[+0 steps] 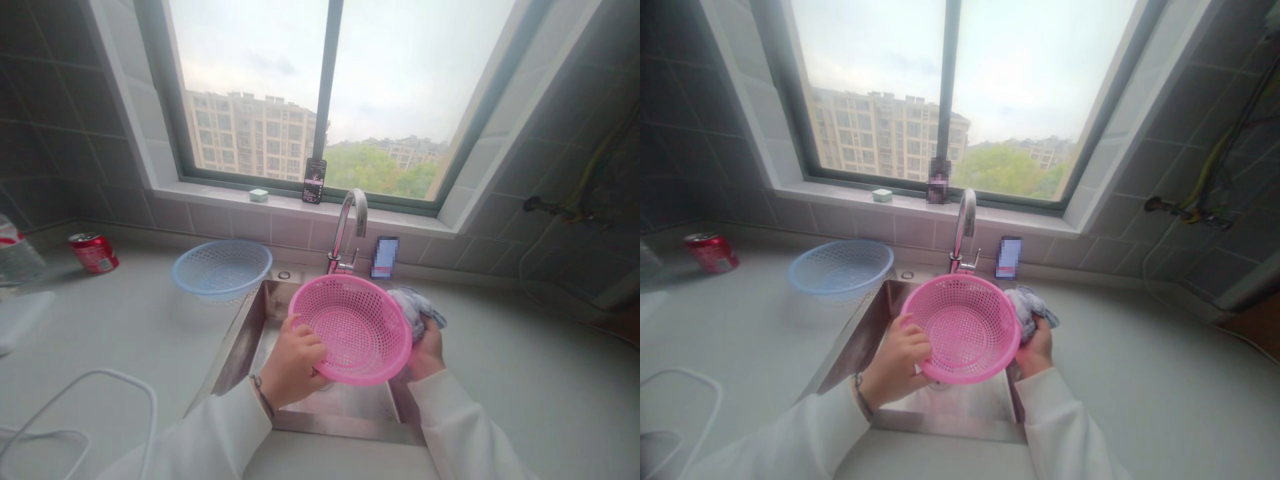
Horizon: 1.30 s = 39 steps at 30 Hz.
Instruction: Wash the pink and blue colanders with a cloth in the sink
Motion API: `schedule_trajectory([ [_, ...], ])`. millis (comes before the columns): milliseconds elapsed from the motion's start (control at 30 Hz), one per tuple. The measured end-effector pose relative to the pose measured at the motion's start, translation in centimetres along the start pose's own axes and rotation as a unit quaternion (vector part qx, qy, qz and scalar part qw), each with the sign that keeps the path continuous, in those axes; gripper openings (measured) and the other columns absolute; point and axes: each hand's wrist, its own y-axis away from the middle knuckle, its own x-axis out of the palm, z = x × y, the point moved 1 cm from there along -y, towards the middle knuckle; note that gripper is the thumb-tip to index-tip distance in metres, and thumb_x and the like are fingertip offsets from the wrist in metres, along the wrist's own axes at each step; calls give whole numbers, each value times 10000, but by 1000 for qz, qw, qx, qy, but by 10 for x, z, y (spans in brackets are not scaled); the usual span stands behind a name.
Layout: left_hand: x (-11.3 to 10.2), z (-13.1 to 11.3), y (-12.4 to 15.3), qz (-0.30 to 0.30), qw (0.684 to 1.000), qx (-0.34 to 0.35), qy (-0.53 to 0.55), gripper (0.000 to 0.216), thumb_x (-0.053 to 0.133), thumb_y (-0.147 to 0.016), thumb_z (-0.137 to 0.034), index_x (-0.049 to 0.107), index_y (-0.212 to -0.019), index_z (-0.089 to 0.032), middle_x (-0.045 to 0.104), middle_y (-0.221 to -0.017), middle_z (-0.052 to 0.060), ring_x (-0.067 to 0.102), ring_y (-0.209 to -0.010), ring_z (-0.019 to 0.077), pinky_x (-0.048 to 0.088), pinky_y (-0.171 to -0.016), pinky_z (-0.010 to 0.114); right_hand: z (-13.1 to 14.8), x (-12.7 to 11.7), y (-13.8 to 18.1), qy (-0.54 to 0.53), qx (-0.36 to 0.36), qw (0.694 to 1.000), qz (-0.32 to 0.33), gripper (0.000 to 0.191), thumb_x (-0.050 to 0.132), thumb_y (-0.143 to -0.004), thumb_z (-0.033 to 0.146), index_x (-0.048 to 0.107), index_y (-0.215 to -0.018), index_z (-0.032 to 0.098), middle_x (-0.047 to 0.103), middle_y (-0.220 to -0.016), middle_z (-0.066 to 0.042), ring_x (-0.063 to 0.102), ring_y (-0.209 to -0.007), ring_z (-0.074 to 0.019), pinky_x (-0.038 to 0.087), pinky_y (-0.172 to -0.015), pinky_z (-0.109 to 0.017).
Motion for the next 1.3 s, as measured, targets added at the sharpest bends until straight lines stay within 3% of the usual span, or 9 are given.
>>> schedule_trajectory([
  [133,1,-1,0,-6,999,35,-34,324,736,-801,-388,580,-573,-219,649,-615,28,574,-660,212,378,-866,429,-2,-6,-3,-3,5,1000,3,124,641,-751,324,732,-804,258,737,-675,2,694,-688,-191,591,-676,-340],
  [333,3,0,3,-11,998,34,-42,441,717,-834,-491,539,-548,-206,616,-564,22,498,-556,163,298,-654,318,-8,-15,-8,-10,83,996,-13,147,656,-738,363,737,-824,275,781,-780,9,731,-715,-190,623,-672,-347],
  [500,2,5,3,-52,994,-83,48,614,761,-760,-626,431,-478,-192,461,-492,-20,393,-535,131,235,-597,284,-7,-9,-6,-52,94,992,-68,106,643,-750,300,724,-800,253,782,-806,26,725,-728,-170,624,-692,-315],
  [667,3,10,2,-27,969,-192,154,647,759,-725,-615,337,-479,-191,327,-502,-51,309,-542,111,176,-570,281,-6,-5,-5,-29,46,998,-13,112,622,-774,288,714,-826,250,761,-770,21,706,-704,-187,630,-720,-357],
  [767,8,13,2,-7,941,-245,236,602,709,-738,-619,345,-501,-202,296,-530,-55,289,-558,111,164,-563,279,-8,-7,-6,-28,37,999,-1,98,638,-760,286,710,-814,246,762,-770,17,710,-688,-179,631,-673,-328],
  [900,18,15,-1,4,880,-283,382,531,658,-734,-673,482,-588,-194,374,-576,-47,334,-579,116,222,-566,260,-13,-7,-7,-25,53,998,-30,120,685,-708,274,718,-812,223,771,-795,9,719,-655,-164,621,-584,-274],
  [1067,30,19,-4,11,861,-315,400,571,665,-689,-715,428,-570,-208,379,-548,-58,351,-546,108,237,-546,247,-7,0,-1,93,-37,991,-87,174,768,-623,172,759,-795,196,758,-792,-2,685,-661,-143,573,-542,-218],
  [1167,34,22,-3,33,864,-321,386,561,627,-719,-724,443,-593,-210,412,-563,-50,374,-544,115,253,-542,253,5,12,6,200,-107,973,-44,117,787,-663,196,773,-778,214,749,-812,-14,674,-741,-163,587,-648,-259],
  [1300,38,22,-1,65,873,-304,375,537,552,-794,-710,445,-619,-214,410,-571,-49,368,-541,123,248,-533,261,15,31,20,296,-187,935,47,90,783,-728,221,770,-813,251,744,-870,-25,675,-869,-226,569,-892,-417],
])
